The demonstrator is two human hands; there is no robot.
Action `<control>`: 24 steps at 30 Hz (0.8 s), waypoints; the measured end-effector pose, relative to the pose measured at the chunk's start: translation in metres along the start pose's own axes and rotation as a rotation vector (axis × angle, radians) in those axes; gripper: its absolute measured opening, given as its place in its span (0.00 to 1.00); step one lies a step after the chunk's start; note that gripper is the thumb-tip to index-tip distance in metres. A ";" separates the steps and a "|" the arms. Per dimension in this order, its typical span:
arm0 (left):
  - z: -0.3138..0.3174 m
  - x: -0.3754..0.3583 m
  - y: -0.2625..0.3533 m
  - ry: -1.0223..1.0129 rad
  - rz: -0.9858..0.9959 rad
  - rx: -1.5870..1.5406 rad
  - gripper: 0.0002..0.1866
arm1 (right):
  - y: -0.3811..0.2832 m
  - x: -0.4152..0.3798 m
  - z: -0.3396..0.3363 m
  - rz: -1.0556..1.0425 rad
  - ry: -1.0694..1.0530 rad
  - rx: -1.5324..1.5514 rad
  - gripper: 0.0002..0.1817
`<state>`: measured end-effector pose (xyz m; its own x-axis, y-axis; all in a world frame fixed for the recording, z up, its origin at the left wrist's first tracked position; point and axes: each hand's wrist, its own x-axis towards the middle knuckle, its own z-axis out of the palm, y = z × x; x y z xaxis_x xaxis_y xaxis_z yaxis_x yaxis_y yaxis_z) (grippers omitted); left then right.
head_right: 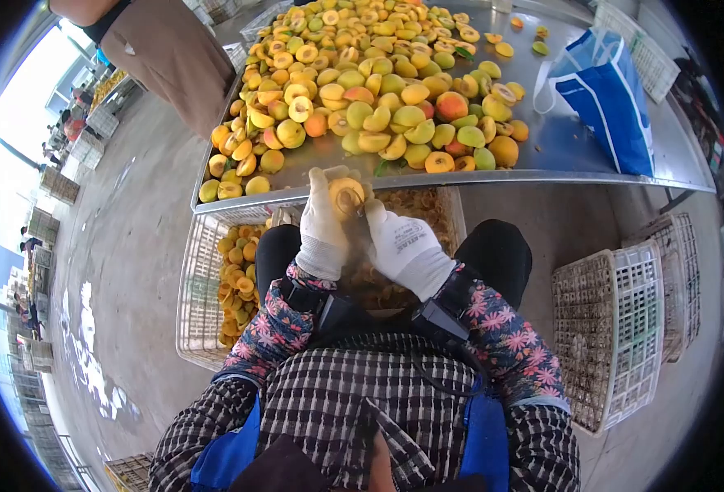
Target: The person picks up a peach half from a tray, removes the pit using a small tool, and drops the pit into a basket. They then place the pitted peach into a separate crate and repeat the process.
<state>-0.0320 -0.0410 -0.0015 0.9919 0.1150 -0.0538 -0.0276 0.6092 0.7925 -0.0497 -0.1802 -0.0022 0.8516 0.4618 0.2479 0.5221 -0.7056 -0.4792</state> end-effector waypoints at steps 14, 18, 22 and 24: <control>-0.024 0.007 -0.031 0.002 0.193 0.250 0.29 | 0.012 -0.013 0.023 0.098 -0.082 0.454 0.14; -0.019 0.002 -0.018 0.040 -0.080 0.268 0.36 | 0.015 -0.019 0.016 0.064 -0.175 0.252 0.20; -0.026 0.009 -0.014 -0.075 -0.226 0.235 0.35 | 0.021 -0.023 0.025 0.045 -0.152 0.374 0.24; -0.028 0.009 -0.018 -0.083 -0.201 0.108 0.36 | 0.021 -0.022 0.023 0.058 -0.141 0.395 0.23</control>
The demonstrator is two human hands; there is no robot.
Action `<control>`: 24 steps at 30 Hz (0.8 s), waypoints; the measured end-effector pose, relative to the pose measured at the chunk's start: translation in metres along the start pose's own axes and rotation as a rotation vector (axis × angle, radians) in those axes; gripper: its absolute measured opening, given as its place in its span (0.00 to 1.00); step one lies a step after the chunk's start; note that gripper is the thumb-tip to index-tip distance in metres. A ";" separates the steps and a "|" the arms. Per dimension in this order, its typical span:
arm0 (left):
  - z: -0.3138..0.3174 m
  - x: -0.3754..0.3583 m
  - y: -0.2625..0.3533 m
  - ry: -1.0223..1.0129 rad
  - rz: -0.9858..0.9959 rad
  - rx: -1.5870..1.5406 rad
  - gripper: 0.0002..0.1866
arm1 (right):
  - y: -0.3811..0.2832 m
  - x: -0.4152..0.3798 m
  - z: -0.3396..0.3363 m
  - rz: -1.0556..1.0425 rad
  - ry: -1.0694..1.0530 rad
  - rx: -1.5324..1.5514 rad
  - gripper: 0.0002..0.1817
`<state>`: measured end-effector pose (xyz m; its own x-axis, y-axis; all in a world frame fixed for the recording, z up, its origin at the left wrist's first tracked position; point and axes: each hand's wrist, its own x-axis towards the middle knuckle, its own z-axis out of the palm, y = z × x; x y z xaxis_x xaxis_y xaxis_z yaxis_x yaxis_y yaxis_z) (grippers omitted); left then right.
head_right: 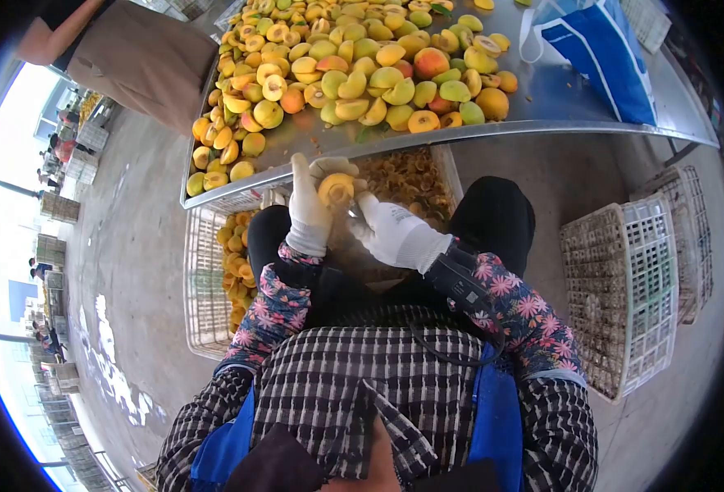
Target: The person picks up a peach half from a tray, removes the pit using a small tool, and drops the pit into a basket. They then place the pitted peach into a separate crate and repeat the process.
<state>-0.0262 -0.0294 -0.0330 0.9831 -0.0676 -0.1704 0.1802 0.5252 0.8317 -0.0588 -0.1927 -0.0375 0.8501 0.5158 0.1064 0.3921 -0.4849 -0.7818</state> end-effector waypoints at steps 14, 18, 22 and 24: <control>0.010 -0.004 0.017 0.080 -0.128 0.112 0.38 | 0.006 0.001 0.027 0.146 -0.079 0.743 0.15; 0.017 -0.008 0.021 0.107 -0.193 -0.029 0.35 | -0.024 -0.008 0.008 0.532 -0.242 1.263 0.13; 0.015 -0.001 0.015 0.120 -0.233 -0.154 0.33 | -0.026 -0.009 0.010 0.526 -0.267 1.488 0.14; 0.016 0.000 0.016 0.108 -0.270 -0.209 0.32 | -0.023 -0.009 0.010 0.523 -0.307 1.592 0.15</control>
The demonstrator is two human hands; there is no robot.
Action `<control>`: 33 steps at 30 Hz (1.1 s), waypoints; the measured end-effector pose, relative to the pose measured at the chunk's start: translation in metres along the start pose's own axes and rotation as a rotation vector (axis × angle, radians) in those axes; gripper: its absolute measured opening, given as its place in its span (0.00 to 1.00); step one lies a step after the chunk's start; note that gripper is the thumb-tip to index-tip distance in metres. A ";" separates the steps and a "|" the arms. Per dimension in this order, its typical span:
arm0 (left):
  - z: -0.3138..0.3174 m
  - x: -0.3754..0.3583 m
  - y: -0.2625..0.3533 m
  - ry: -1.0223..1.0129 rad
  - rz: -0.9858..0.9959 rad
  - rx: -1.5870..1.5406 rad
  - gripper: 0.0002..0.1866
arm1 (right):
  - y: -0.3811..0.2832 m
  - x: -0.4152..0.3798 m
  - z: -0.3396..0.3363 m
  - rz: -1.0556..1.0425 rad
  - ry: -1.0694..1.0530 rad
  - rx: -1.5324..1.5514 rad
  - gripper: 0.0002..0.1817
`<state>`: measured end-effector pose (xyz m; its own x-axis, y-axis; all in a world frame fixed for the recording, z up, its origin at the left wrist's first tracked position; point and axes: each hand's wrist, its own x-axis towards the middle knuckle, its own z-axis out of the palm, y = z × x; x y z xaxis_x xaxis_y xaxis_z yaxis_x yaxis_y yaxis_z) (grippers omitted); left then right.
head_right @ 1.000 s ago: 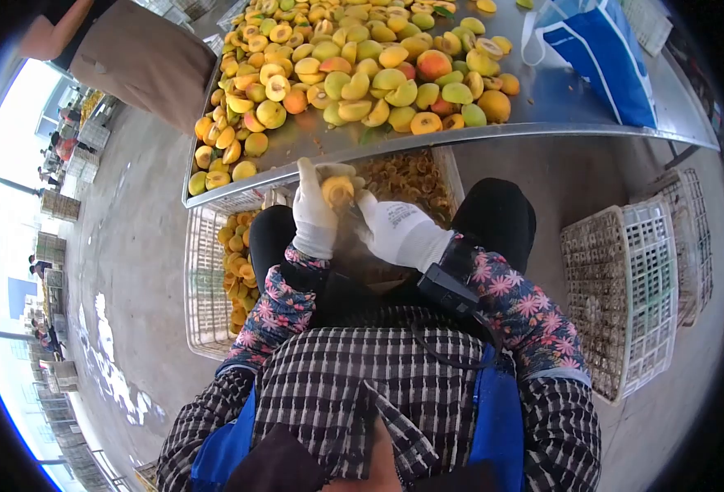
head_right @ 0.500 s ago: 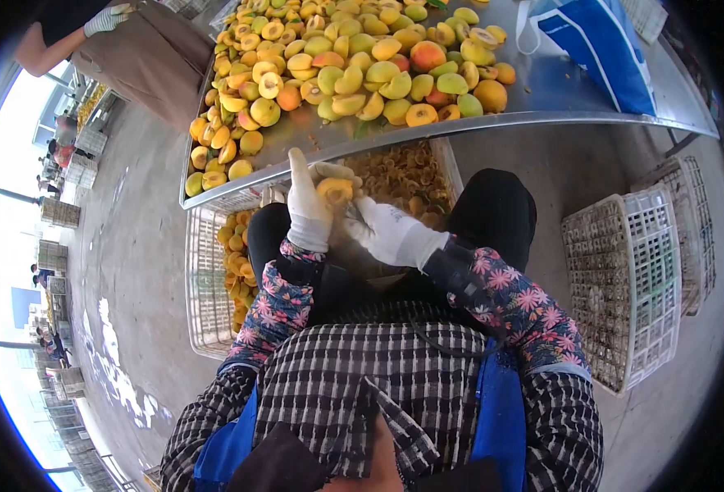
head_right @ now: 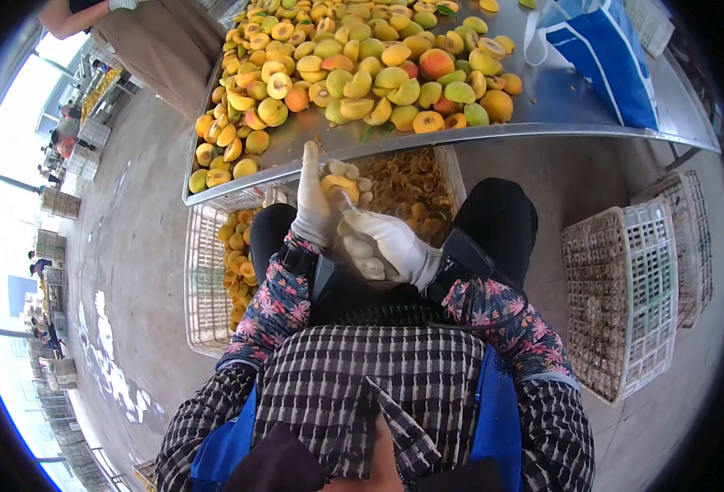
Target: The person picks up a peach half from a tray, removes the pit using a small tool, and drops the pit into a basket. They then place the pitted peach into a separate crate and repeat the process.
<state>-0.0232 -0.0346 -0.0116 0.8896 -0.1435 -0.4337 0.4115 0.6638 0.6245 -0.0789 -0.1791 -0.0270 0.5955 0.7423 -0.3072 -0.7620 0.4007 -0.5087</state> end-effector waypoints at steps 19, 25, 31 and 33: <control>-0.098 0.011 0.123 0.646 0.695 1.716 0.20 | -0.006 -0.018 -0.051 -0.118 0.353 -1.493 0.29; 0.003 0.066 0.093 0.403 0.436 1.770 0.32 | 0.000 -0.007 -0.061 -0.259 0.346 -1.520 0.29; 0.023 0.141 0.049 0.236 0.394 1.591 0.35 | -0.002 -0.012 -0.058 -0.192 0.381 -1.461 0.29; 0.020 0.140 0.044 0.165 0.239 1.084 0.28 | 0.000 -0.011 -0.063 -0.205 0.411 -1.432 0.27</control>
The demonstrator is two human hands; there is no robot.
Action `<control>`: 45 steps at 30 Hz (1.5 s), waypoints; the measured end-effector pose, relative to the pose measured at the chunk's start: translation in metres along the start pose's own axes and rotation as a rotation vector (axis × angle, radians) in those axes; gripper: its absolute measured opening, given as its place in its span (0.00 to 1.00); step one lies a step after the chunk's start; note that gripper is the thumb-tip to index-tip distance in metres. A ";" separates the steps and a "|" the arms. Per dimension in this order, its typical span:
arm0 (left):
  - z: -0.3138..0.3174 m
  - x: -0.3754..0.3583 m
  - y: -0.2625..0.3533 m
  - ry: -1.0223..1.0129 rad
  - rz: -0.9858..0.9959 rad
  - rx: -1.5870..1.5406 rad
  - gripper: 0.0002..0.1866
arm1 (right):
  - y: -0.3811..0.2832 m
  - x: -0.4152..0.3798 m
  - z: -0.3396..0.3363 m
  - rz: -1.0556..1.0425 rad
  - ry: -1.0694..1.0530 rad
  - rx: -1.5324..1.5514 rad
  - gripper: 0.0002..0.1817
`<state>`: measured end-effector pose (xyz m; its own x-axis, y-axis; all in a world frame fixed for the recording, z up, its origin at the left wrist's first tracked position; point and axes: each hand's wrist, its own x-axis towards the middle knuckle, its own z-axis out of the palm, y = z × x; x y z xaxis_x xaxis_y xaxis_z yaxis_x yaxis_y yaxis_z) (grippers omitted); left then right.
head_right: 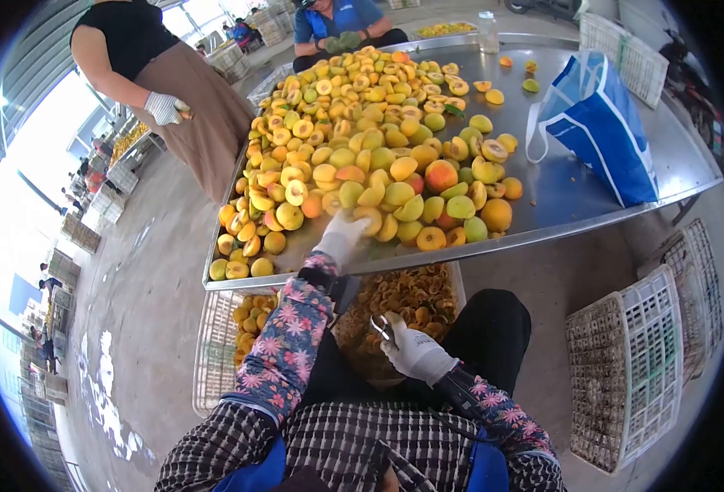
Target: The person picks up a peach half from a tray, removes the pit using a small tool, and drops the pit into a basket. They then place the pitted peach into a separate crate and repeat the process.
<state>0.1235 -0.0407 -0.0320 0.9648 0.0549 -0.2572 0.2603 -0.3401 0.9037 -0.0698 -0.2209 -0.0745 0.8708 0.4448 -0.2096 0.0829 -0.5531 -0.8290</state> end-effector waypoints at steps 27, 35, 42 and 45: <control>-0.012 -0.147 0.007 -0.018 0.409 -0.834 0.20 | -0.096 0.015 -0.042 -0.371 0.376 -0.433 0.21; -0.016 -0.138 -0.016 -0.134 0.340 -0.876 0.24 | -0.056 0.036 -0.025 -0.480 0.285 -0.160 0.18; -0.001 -0.139 -0.036 0.120 0.210 -0.785 0.21 | -0.020 0.036 0.013 -0.302 0.110 0.308 0.13; -0.007 -0.138 -0.046 -0.080 -0.018 -0.858 0.21 | -0.034 0.025 0.002 -0.255 0.067 -0.126 0.21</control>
<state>-0.0211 -0.0260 -0.0358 0.9632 -0.0241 -0.2678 0.2449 0.4891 0.8371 -0.0521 -0.1892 -0.0525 0.8437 0.5356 0.0359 0.3596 -0.5142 -0.7786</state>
